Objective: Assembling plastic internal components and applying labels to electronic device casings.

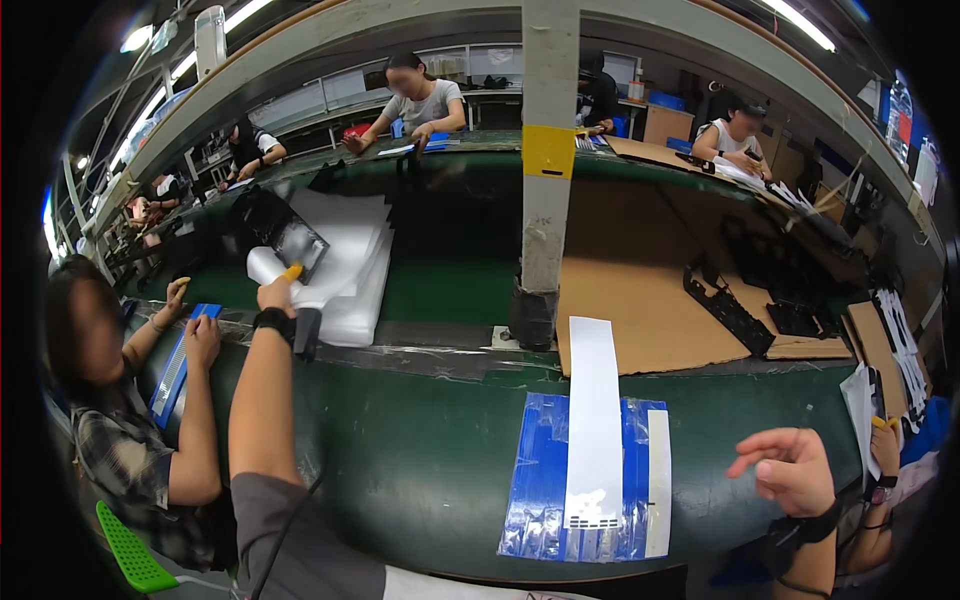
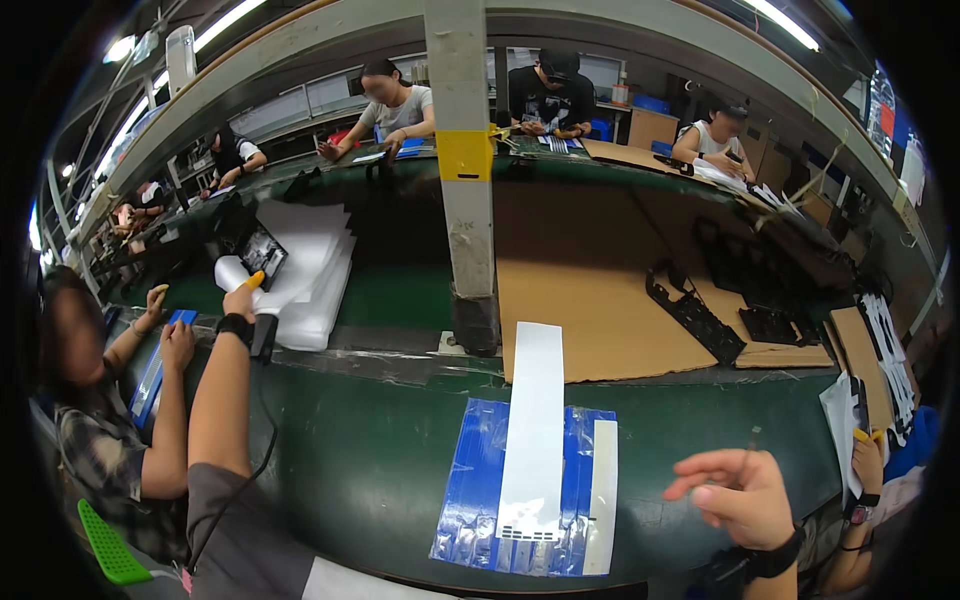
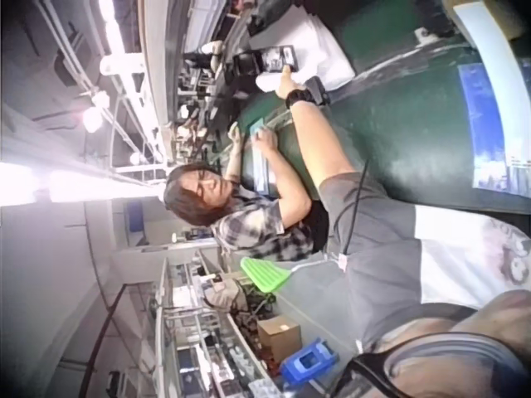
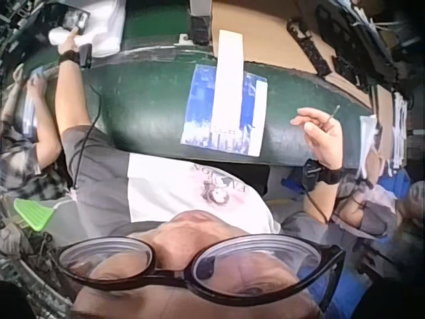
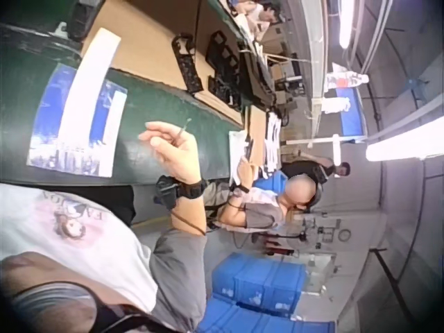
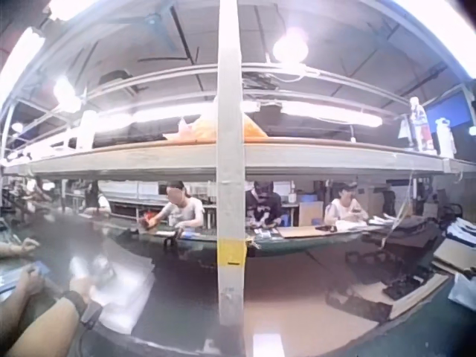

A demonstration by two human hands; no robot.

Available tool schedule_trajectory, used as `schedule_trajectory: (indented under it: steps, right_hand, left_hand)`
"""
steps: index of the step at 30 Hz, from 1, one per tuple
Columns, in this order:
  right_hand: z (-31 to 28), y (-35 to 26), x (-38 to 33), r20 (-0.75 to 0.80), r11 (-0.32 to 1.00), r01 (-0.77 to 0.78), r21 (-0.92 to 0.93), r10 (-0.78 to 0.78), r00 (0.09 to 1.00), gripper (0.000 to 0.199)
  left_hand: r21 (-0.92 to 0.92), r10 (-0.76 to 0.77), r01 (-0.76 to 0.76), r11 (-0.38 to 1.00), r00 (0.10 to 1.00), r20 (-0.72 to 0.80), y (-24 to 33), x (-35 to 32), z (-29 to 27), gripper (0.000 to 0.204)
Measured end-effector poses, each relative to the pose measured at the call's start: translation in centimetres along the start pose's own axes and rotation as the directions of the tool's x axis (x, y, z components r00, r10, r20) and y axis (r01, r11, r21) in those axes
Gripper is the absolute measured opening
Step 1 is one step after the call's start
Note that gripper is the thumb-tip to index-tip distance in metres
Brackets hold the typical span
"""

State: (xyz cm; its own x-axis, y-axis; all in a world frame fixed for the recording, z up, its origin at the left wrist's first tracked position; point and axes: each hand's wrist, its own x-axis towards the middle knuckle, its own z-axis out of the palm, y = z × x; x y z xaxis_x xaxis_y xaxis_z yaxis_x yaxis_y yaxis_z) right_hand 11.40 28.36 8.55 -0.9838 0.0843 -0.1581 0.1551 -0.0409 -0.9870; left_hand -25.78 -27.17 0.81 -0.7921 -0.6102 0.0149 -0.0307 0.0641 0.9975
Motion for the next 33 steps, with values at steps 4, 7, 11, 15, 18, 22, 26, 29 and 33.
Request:
schedule_trajectory:
  steps: [4,7,11,15,18,22,26,29,33]
  right_hand:
    - [-2.9,1.6,-3.6,-0.181,0.993,0.076,0.089,-0.059,0.982,0.028]
    - [-3.7,2.6,-6.8,-0.319,0.994,0.098,0.044,-0.078,0.944,0.025]
    - [-4.7,4.3,-8.0,-0.412,0.991,0.114,0.075,-0.073,0.908,0.022]
    - [-4.6,5.0,-7.6,-0.411,0.951,0.158,0.267,-0.036,0.911,0.019]
    - [-5.0,4.8,-6.6,-0.354,0.967,0.1,0.235,-0.011,0.935,0.02]
    - [-5.4,4.7,-3.1,-0.372,1.0,0.027,-0.014,-0.03,0.928,0.023]
    - [-10.6,4.7,4.5,-0.27,0.577,0.054,-0.815,-0.46,0.846,0.033]
    - [-17.5,5.5,9.8,-0.259,0.221,-0.147,-0.964,-0.664,0.702,0.038]
    - [-19.4,6.2,14.1,-0.075,0.121,-0.008,-0.993,-0.553,0.83,0.029]
  left_hand:
    - [0.367,0.027,0.074,0.927,0.964,-0.263,-4.5,6.3,2.5,0.067]
    - [0.429,-0.047,0.187,0.884,0.947,-0.317,-3.5,3.3,7.5,0.077]
    - [0.505,-0.14,0.309,0.806,0.929,-0.344,-2.3,1.4,7.9,0.104]
    - [0.86,0.024,-0.105,0.5,0.994,0.107,-5.5,4.9,9.2,0.069]
    - [0.257,-0.138,0.101,0.961,0.982,0.129,-7.1,10.2,5.8,0.045]
    - [0.404,-0.135,0.055,0.913,0.976,0.172,-6.0,1.4,-3.1,0.043]
    - [0.061,0.095,-0.122,0.991,0.94,0.326,-1.5,-13.5,-4.1,0.041]
    - [0.037,0.122,-0.174,0.984,0.808,0.576,0.0,-23.7,-5.0,0.038]
    - [0.262,-0.123,-0.253,0.931,0.459,0.88,2.6,-34.3,-5.2,0.047]
